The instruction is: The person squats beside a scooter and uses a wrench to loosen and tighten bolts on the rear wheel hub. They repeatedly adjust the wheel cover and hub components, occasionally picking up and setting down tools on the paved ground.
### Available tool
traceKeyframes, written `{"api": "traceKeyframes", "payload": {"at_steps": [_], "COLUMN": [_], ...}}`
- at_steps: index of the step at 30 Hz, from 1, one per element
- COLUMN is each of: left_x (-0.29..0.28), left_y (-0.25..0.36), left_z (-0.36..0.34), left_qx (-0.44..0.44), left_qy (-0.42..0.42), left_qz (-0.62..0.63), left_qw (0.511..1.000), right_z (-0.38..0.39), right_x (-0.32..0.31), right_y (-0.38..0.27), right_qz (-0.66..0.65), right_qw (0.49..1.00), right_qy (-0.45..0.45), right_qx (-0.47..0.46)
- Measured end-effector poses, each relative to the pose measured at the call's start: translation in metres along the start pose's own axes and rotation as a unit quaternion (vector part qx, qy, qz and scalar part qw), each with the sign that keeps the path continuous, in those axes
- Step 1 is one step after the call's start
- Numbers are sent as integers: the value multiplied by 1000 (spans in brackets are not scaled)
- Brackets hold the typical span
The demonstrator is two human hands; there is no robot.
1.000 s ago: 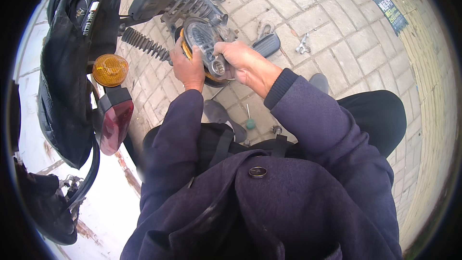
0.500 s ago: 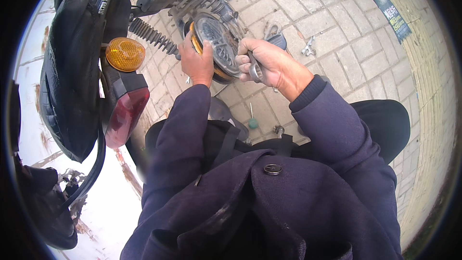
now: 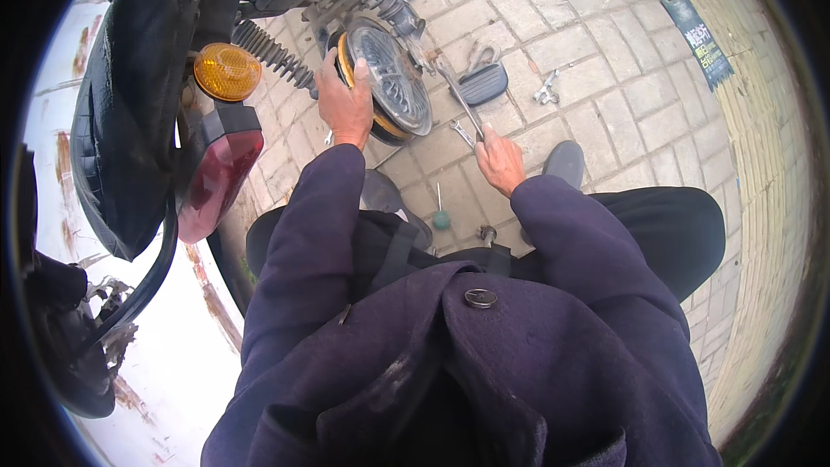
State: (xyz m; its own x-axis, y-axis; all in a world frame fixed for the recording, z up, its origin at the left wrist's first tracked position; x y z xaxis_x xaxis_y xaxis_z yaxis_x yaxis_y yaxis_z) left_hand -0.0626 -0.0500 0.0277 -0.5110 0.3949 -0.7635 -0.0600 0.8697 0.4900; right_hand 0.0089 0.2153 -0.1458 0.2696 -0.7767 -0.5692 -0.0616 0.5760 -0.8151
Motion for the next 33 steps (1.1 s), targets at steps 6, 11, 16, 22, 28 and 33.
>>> {"api": "traceKeyframes", "payload": {"at_steps": [6,11,16,22,28,33], "left_x": [-21,2,57,98,103,97], "left_y": [-51,-160,-185,-199,-208,-205], "left_z": [38,103,105,93,82,80], "left_qx": [-68,-479,-520,-538,-487,-437], "left_qy": [17,-27,-141,-62,8,-30], "left_qz": [43,333,427,508,528,555], "left_qw": [997,812,726,670,696,707], "right_z": [-16,-19,-19,45,87,85], "right_x": [-3,-3,12,-7,1,18], "right_y": [-14,-14,-16,-49,-77,-87], "right_qz": [-15,-23,-158,-352,-265,-206], "right_qw": [998,998,984,889,879,880], "right_qy": [42,17,-8,-119,-199,-259], "right_qx": [-32,-52,82,267,344,341]}}
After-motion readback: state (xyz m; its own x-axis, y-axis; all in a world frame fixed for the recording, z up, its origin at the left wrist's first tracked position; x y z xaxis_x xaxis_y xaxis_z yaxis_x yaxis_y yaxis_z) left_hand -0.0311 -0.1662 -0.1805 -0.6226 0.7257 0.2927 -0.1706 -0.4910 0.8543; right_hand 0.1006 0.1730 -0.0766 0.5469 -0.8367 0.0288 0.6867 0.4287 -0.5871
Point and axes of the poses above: each hand's wrist, its own z-axis away from the middle knuckle, its own x-axis out of the palm, y = z × x, the point moved 8 cm from there along -z, towards the middle knuckle, and after that the axes turned 4 degrees about -z, right-handed, at the moved point
